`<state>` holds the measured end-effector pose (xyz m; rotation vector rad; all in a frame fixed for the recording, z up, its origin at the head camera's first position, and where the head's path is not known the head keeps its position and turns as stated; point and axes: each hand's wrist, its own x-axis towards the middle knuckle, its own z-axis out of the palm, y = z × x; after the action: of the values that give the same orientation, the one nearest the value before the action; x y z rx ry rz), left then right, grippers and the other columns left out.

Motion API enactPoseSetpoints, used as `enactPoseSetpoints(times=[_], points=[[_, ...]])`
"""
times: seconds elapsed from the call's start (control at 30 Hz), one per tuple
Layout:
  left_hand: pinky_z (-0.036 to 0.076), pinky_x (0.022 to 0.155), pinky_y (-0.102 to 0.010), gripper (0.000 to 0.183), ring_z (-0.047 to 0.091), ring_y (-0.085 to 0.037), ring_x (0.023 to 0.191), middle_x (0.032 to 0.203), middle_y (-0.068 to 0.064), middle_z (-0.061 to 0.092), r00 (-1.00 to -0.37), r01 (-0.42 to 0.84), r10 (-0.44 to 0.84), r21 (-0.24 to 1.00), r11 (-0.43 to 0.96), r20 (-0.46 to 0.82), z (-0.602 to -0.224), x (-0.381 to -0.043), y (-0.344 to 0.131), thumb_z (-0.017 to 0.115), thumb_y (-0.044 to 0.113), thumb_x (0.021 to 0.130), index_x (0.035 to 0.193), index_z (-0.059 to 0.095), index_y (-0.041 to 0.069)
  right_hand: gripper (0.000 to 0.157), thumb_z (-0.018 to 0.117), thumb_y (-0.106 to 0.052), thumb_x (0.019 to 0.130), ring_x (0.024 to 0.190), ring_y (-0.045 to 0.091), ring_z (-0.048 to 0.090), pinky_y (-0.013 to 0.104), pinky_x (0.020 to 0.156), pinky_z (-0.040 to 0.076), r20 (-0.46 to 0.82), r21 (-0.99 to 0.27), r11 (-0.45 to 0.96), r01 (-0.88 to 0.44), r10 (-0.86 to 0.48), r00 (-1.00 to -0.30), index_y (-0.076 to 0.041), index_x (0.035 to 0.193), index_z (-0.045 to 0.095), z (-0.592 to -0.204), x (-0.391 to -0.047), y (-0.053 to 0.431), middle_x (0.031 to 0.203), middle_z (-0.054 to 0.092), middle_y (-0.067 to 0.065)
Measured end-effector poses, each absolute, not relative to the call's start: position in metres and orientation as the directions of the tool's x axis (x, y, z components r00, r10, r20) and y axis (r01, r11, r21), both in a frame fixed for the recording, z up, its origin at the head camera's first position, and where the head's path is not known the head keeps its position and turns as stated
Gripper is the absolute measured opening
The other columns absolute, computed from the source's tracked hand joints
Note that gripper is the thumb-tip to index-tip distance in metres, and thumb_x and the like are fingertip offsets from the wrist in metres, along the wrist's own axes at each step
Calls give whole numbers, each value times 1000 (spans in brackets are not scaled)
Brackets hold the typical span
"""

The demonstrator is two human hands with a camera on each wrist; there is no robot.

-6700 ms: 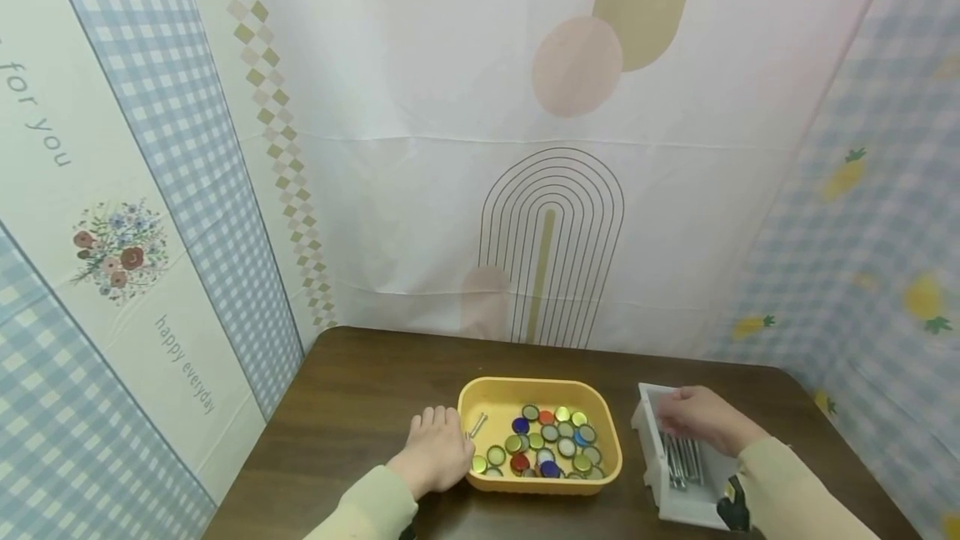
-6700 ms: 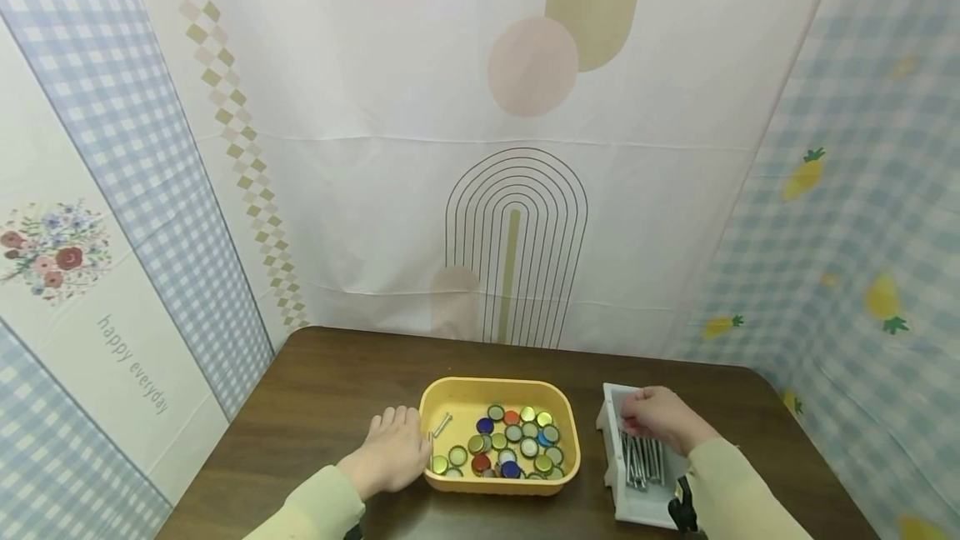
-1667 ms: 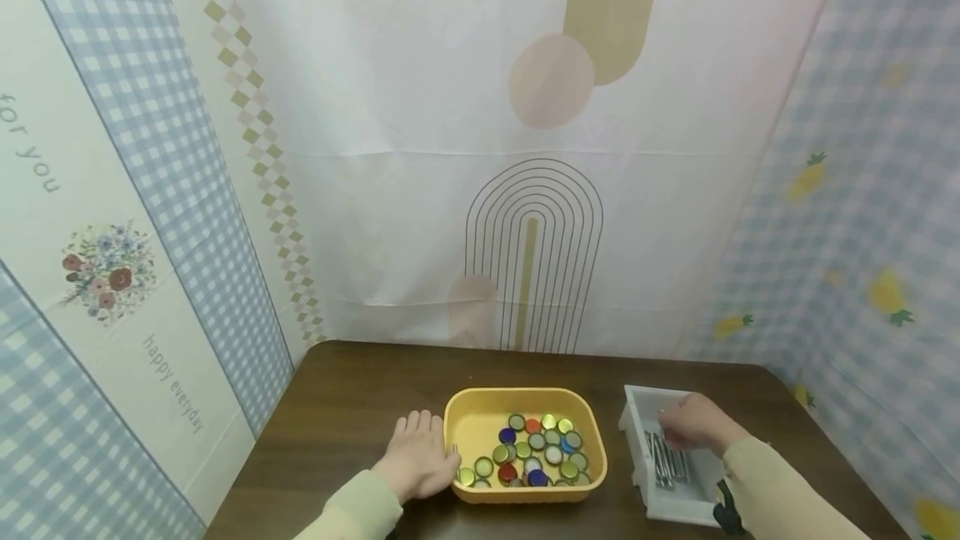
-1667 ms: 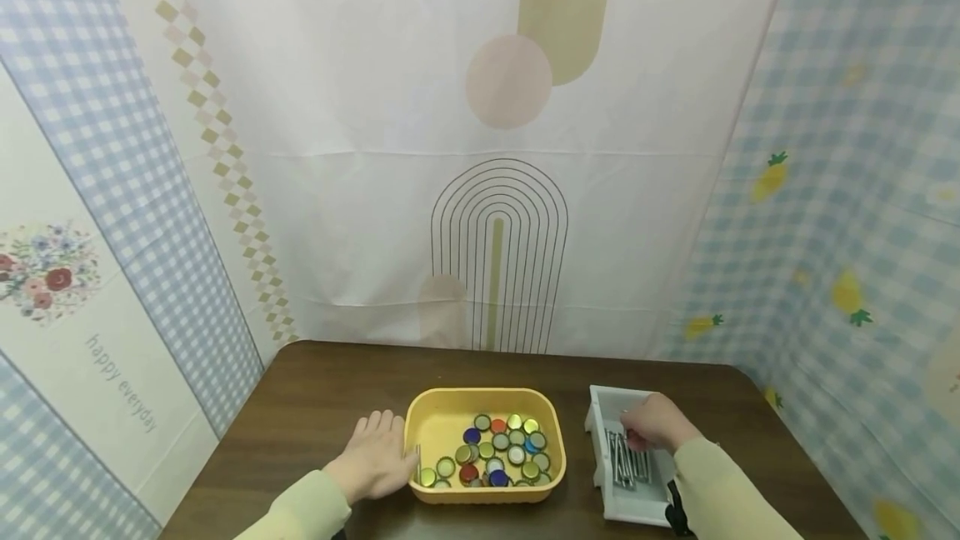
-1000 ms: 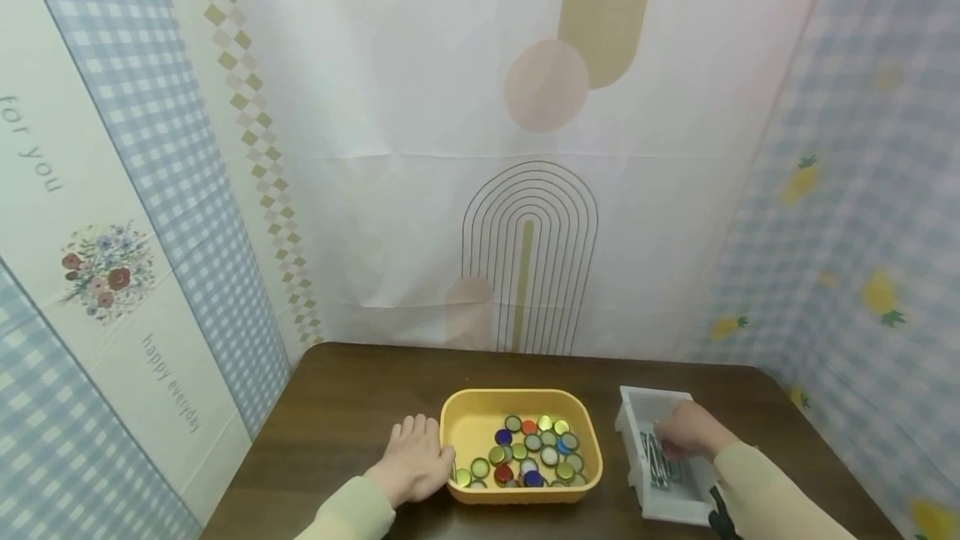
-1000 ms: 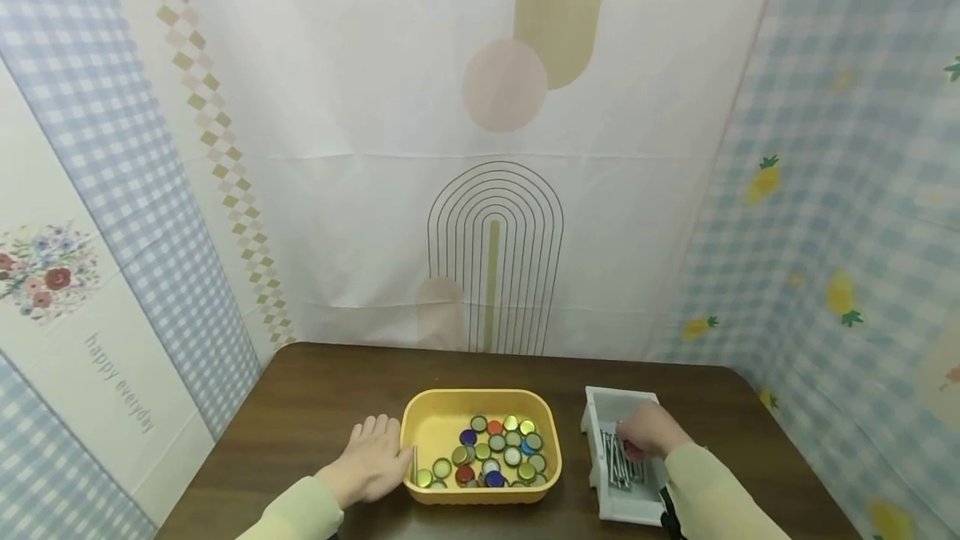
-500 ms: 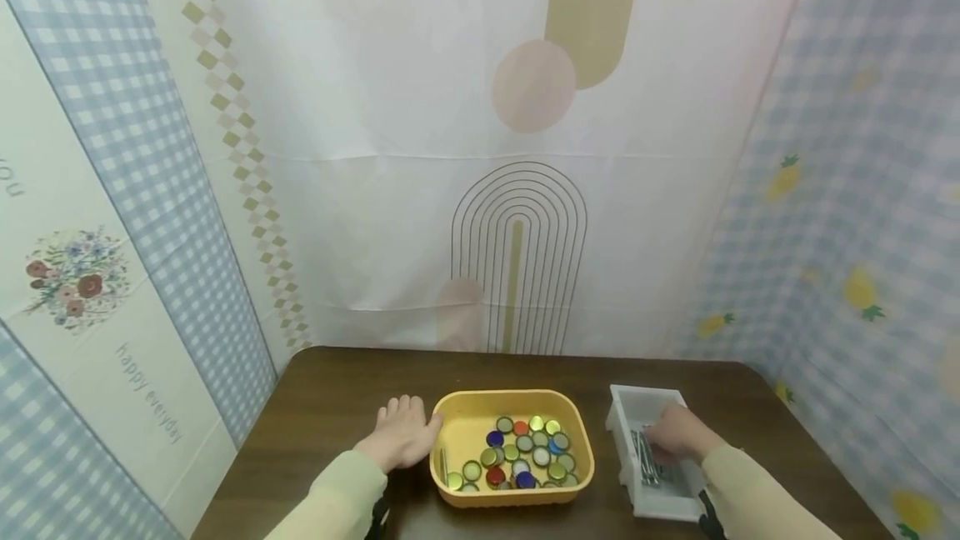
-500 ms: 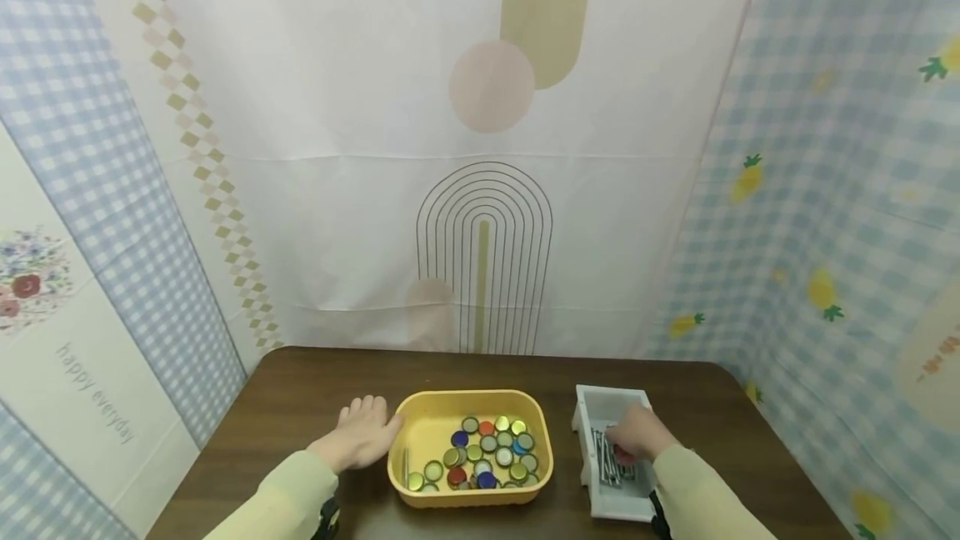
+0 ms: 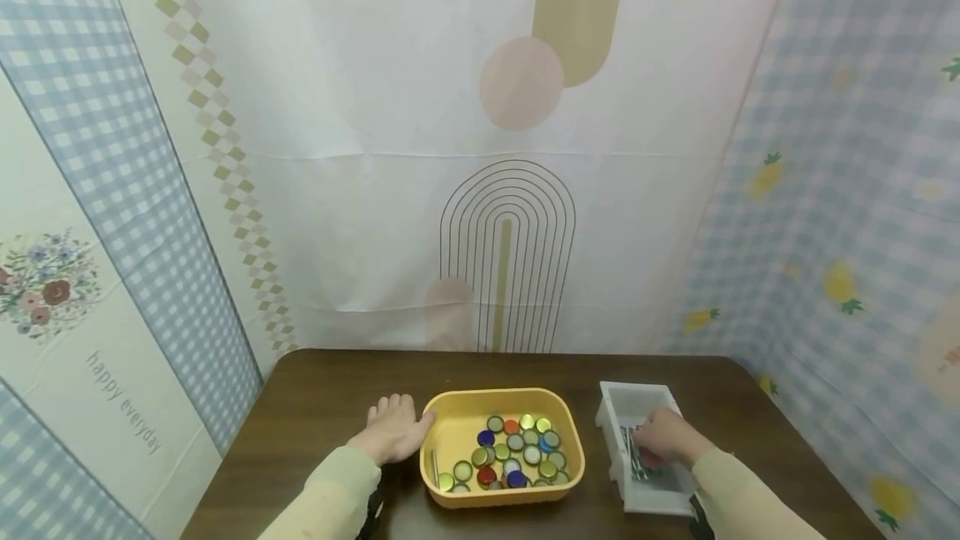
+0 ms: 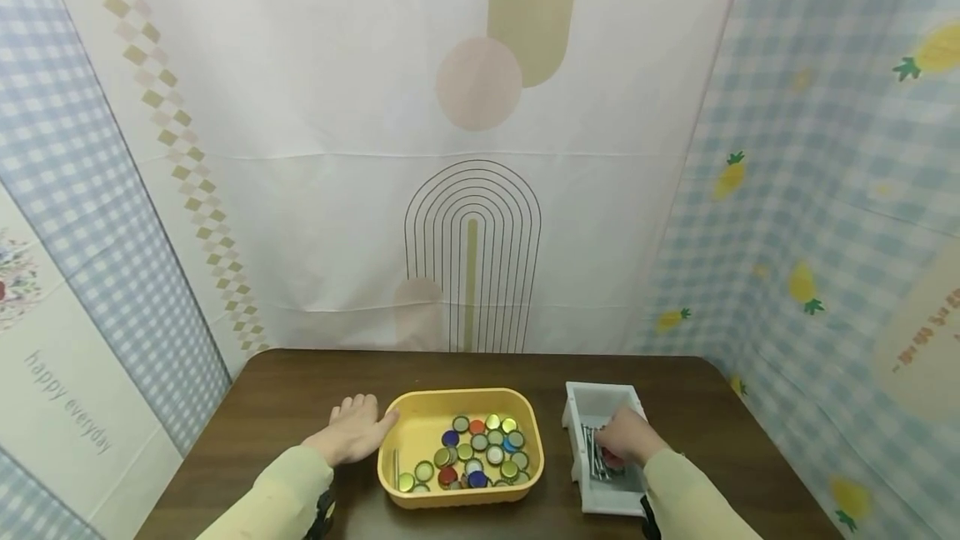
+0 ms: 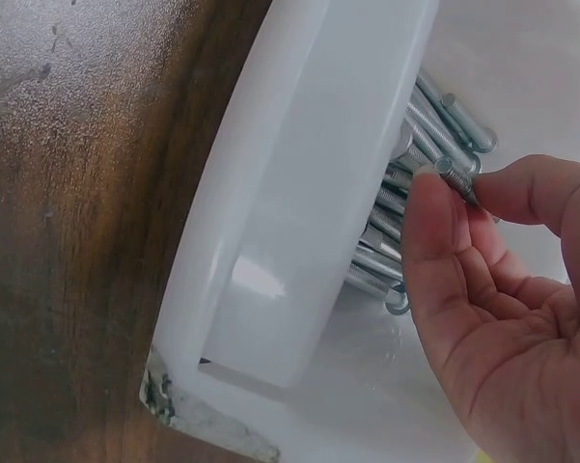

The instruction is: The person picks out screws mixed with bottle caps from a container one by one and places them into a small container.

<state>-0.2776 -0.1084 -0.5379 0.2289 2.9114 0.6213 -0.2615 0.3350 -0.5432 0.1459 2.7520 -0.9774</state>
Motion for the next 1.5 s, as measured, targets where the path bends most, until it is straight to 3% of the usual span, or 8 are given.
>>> enactPoseSetpoints(times=[0.13, 0.37, 0.6, 0.8, 1.03, 1.23, 1.33, 1.5], points=[[30, 91, -53, 48, 41, -33, 103, 111, -15, 50, -974, 146, 199, 368, 918, -110, -543, -278, -105, 38, 42, 100, 117, 53, 0, 23, 59, -8, 77, 48, 16, 54, 26, 47, 43, -264, -603, 775, 187, 28, -964, -7, 56, 51, -547, -262, 338, 52, 54, 4], [29, 89, -52, 41, 39, -31, 98, 103, -11, 48, -957, 201, 262, 359, 911, -128, -544, -282, -103, 37, 33, 98, 114, 54, 0, 24, 60, -8, 77, 46, 16, 52, 27, 48, 41, -267, -589, 782, 202, 48, -963, -7, 55, 50, -551, -263, 342, 51, 54, 5], [26, 98, -57, 50, 41, -37, 115, 126, -18, 49, -951, 187, 265, 386, 903, -159, -541, -285, -105, 38, 33, 98, 130, 51, -3, 27, 58, -8, 76, 43, 14, 46, 26, 47, 36, -252, -585, 792, 176, 29, -967, -9, 51, 49, -548, -264, 337, 46, 50, 1], [28, 96, -55, 44, 41, -35, 114, 124, -15, 51, -949, 193, 271, 379, 905, -164, -535, -286, -101, 41, 30, 97, 128, 52, 0, 30, 58, -12, 80, 44, 16, 47, 29, 48, 37, -224, -605, 779, 165, 32, -974, -7, 51, 53, -539, -266, 339, 47, 51, 2], [28, 94, -55, 42, 42, -33, 111, 121, -13, 51, -944, 190, 272, 367, 911, -185, -532, -288, -99, 42, 28, 97, 126, 52, 0, 20, 56, -13, 93, 66, 16, 62, 33, 65, 53, -302, -864, 437, 251, -50, -952, 5, 85, 61, -510, -275, 341, 74, 64, 9], [28, 95, -55, 43, 42, -35, 112, 121, -14, 51, -945, 192, 269, 352, 916, -185, -535, -290, -98, 43, 29, 97, 127, 52, 0, 37, 60, -14, 95, 92, 23, 66, 38, 82, 53, -322, -928, 262, 266, -201, -925, 14, 118, 55, -496, -282, 317, 101, 66, 16], [28, 94, -55, 43, 42, -35, 112, 120, -14, 52, -947, 187, 263, 347, 919, -187, -536, -292, -99, 43, 29, 96, 126, 52, -1, 38, 61, -11, 94, 96, 28, 66, 38, 83, 52, -327, -938, 209, 277, -271, -905, 14, 121, 54, -493, -287, 291, 104, 66, 20], [29, 93, -55, 42, 43, -35, 110, 118, -14, 52, -945, 187, 265, 352, 917, -190, -536, -291, -99, 43, 29, 96, 124, 53, -2, 29, 66, -8, 89, 87, 28, 68, 37, 79, 54, -341, -927, 268, 261, -319, -884, 11, 111, 63, -496, -287, 232, 98, 67, 21]])
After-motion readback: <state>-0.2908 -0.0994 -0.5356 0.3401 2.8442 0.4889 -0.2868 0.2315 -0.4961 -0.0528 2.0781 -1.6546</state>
